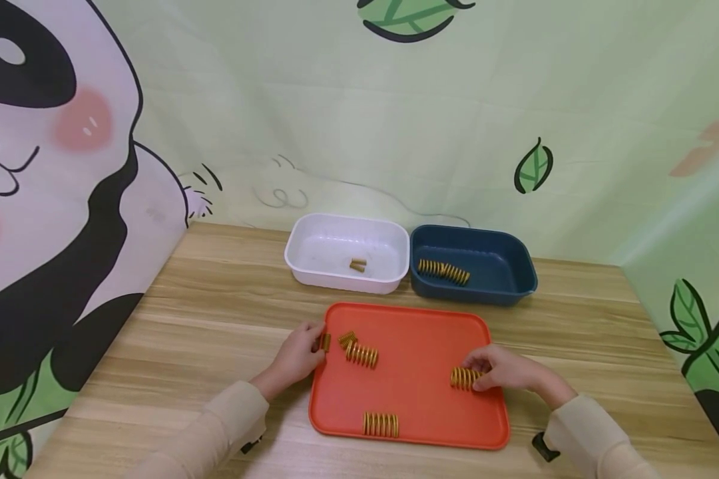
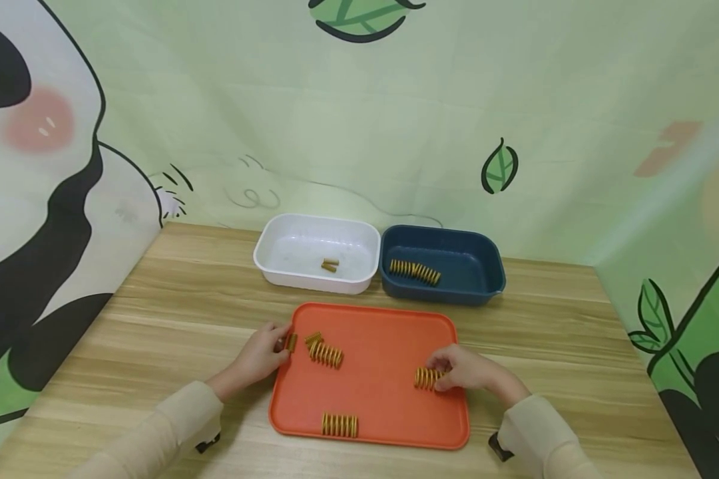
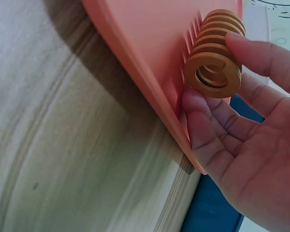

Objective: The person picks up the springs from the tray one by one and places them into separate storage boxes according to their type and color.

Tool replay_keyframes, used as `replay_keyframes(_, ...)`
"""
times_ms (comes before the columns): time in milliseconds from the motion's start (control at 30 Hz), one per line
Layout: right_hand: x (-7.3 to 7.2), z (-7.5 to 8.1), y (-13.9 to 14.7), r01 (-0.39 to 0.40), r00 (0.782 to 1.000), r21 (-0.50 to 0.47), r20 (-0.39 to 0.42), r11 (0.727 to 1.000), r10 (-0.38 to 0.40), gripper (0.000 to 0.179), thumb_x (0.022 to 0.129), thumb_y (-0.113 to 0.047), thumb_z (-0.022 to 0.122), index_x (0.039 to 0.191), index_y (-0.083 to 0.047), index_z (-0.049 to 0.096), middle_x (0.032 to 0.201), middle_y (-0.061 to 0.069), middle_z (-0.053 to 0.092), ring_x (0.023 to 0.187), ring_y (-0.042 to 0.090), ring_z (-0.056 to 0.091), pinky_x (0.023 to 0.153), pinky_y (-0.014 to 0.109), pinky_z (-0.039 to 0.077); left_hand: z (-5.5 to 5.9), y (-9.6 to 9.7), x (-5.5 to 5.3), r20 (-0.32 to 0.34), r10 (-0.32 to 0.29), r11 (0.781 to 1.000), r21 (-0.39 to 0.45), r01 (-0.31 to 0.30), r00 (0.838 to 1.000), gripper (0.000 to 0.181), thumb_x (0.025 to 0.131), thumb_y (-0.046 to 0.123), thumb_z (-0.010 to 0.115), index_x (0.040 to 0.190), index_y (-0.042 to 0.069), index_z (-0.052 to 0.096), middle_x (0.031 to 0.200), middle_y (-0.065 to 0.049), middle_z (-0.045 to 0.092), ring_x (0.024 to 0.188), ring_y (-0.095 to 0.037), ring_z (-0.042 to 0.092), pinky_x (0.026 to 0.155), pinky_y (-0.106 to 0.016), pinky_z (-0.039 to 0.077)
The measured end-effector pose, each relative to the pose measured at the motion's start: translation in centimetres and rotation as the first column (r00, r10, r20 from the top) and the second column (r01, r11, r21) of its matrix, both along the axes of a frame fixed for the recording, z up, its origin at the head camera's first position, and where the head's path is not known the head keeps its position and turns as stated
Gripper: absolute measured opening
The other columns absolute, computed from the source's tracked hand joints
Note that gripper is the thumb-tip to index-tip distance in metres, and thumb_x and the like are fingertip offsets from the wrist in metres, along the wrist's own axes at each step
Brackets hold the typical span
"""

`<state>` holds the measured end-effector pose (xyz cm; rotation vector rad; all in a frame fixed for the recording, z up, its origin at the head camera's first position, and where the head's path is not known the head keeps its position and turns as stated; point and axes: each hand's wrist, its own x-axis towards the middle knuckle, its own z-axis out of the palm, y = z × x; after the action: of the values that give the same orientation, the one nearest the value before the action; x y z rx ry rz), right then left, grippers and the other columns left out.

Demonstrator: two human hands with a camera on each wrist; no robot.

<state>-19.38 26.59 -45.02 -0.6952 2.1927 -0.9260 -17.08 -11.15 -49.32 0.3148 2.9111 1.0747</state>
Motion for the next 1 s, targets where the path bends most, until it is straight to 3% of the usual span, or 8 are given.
replay_keyframes(467,0.0,0.1,-0.3,0.019,0.999,0.005,-0.040,1.000,-0.019,0.033,0.078,-0.008,0.062,0.106,0.009,0.057,0.101,0.017,0.061,0.088,0.020,0.053,0.075,0.027,0.046,0.3,0.0,0.0,0.038,0.007,1.000,0.003,-0.007,0.999,0.054,0.071,-0.001,0.059,0.123,-0.010,0.046,0.109,-0.018,0.053,0.071,-0.015,0.048,0.061,-0.024,0.041)
replay_keyframes(600,-0.2,0.5,-0.3,0.035,0.997,-0.010,-0.068,0.999,-0.035,0.033,0.079,-0.008,0.061,0.107,0.009,0.057,0.100,0.016,0.061,0.085,0.017,0.053,0.072,0.024,0.047,0.3,0.0,0.0,0.038,0.008,1.000,0.005,-0.008,0.999,0.054,0.071,-0.001,0.059,0.123,-0.010,0.046,0.109,-0.018,0.052,0.071,-0.015,0.048,0.061,-0.024,0.041)
replay_keyframes(800,-0.5,1.1,-0.2,0.043,0.984,-0.017,-0.173,0.999,-0.045,0.031,0.079,-0.009,0.061,0.104,0.008,0.058,0.094,0.012,0.061,0.078,0.010,0.050,0.067,0.021,0.046,0.1,0.0,0.0,0.036,0.008,1.000,0.002,-0.008,0.999,0.054,0.072,0.000,0.059,0.123,-0.009,0.046,0.109,-0.017,0.052,0.072,-0.015,0.048,0.062,-0.024,0.041)
replay_keyframes(1000,-0.8,1.7,-0.1,0.065,0.973,-0.027,-0.222,0.998,-0.070,0.031,0.078,-0.009,0.062,0.105,0.006,0.058,0.091,0.012,0.060,0.076,0.010,0.049,0.066,0.022,0.045,0.0,0.0,0.0,0.034,0.006,1.000,0.000,-0.006,0.999,0.053,0.072,0.000,0.059,0.123,-0.009,0.046,0.109,-0.017,0.052,0.074,-0.016,0.048,0.063,-0.025,0.041)
